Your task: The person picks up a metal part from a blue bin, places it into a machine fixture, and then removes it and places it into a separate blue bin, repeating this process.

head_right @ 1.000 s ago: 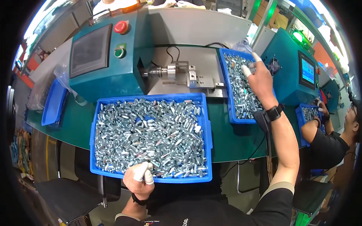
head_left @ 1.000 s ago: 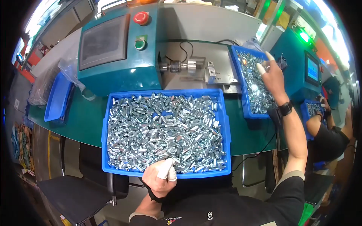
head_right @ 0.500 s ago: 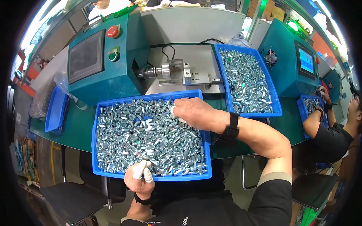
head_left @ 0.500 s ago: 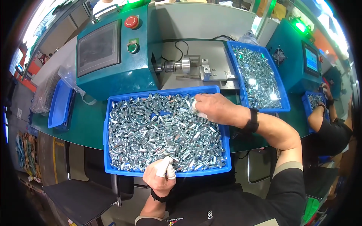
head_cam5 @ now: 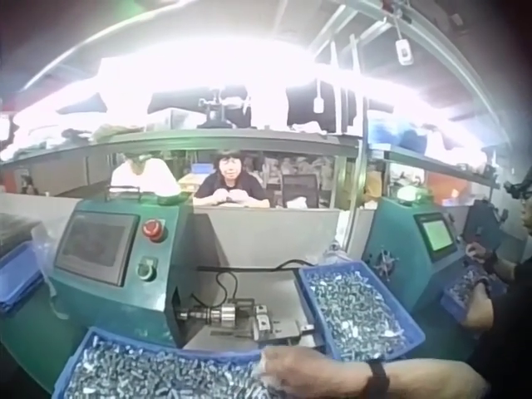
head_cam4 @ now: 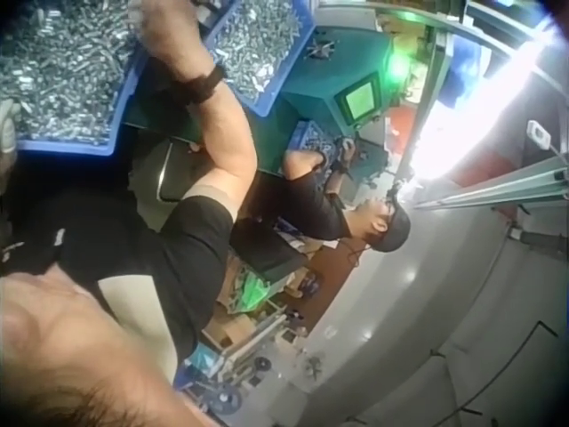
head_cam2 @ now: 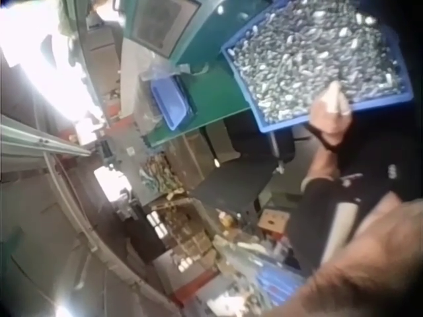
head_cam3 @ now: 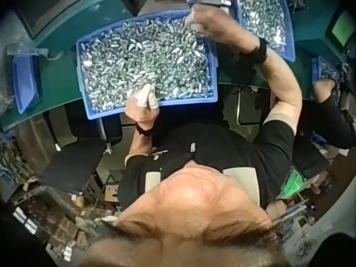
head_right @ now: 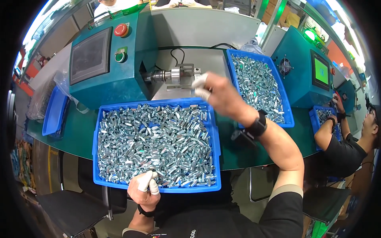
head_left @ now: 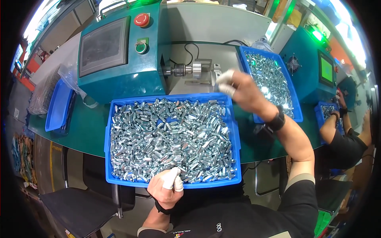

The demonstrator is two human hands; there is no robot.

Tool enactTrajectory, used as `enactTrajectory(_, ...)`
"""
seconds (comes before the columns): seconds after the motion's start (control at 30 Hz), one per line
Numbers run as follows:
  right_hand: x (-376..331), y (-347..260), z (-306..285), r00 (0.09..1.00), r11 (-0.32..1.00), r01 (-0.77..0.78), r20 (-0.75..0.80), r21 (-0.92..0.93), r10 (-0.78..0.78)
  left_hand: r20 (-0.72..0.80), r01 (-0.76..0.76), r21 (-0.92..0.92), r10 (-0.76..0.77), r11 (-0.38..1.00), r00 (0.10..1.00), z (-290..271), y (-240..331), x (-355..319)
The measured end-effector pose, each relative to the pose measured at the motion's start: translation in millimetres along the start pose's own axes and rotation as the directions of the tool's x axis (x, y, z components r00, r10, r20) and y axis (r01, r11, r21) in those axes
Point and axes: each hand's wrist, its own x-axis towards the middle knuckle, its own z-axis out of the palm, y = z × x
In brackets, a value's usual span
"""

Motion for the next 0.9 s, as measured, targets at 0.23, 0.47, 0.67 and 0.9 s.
enactTrajectory(0.23, 29, 38, -8, 0.886, 0.896, -0.368, -0.198, 0.247, 0.419, 0.007, 0.006, 0.014, -0.006, 1.0, 1.0, 1, 1, 0)
enactTrajectory(0.47, 33, 48, -6, 0.919, 0.916, -0.321, -0.155, 0.241, 0.363, 0.022, 0.017, 0.014, -0.017, 1.0, 1.0, -1, 2, 1)
enactTrajectory(0.67, 32, 44, -7, 0.941, 0.954, -0.274, -0.174, 0.119, 0.292, 0.005, 0.027, 0.007, -0.027, 1.0, 1.0, 0, -2, -3)
enactTrajectory(0.9, 29, 48, -12, 0.962, 0.972, -0.235, -0.137, 0.019, 0.236, 0.028, 0.022, -0.002, -0.022, 1.0, 0.999, 1, 0, 1)
